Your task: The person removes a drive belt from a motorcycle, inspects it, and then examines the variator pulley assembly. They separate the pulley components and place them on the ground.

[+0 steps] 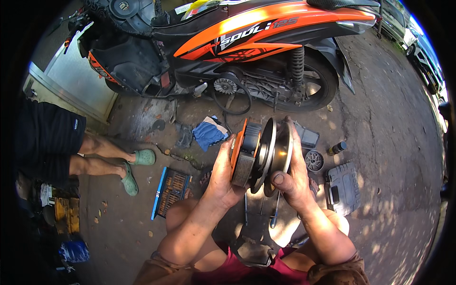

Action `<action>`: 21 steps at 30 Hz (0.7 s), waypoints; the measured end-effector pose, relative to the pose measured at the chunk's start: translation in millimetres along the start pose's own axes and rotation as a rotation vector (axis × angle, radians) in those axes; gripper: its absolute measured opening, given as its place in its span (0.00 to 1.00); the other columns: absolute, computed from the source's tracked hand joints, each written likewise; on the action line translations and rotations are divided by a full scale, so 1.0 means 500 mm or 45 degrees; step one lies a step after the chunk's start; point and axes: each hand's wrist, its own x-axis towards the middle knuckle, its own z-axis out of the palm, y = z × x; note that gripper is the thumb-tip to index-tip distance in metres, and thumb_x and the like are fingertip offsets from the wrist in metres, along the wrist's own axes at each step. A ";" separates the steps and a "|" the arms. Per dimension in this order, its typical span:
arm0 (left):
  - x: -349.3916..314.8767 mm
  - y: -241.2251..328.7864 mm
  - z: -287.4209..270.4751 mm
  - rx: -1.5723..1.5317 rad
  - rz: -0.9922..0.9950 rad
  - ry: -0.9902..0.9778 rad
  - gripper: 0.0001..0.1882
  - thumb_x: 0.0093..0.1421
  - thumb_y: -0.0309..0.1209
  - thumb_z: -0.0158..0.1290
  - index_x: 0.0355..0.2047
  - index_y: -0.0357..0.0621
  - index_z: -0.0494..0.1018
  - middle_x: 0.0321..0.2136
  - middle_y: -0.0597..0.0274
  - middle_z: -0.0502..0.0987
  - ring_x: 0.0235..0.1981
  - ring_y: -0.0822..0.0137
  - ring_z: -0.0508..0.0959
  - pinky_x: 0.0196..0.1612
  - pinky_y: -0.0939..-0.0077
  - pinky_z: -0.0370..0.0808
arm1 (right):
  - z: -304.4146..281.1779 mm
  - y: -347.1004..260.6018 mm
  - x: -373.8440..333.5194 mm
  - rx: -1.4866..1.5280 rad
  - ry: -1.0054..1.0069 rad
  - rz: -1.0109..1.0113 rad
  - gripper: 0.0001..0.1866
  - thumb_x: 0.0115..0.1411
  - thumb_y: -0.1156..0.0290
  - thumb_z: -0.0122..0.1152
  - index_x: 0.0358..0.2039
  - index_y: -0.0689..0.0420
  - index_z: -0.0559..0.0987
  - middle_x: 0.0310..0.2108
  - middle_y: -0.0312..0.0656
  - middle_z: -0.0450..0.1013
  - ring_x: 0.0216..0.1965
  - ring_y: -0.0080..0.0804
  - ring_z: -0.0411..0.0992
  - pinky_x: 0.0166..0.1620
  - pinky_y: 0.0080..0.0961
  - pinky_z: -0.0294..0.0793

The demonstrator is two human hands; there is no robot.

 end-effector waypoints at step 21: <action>-0.019 0.017 0.015 0.071 0.171 0.090 0.23 0.73 0.49 0.38 0.49 0.47 0.75 0.39 0.65 0.82 0.38 0.71 0.82 0.47 0.72 0.80 | 0.016 0.040 0.014 -0.088 -0.008 -0.136 0.73 0.41 0.41 0.75 0.73 0.64 0.40 0.70 0.60 0.51 0.70 0.49 0.54 0.69 0.40 0.54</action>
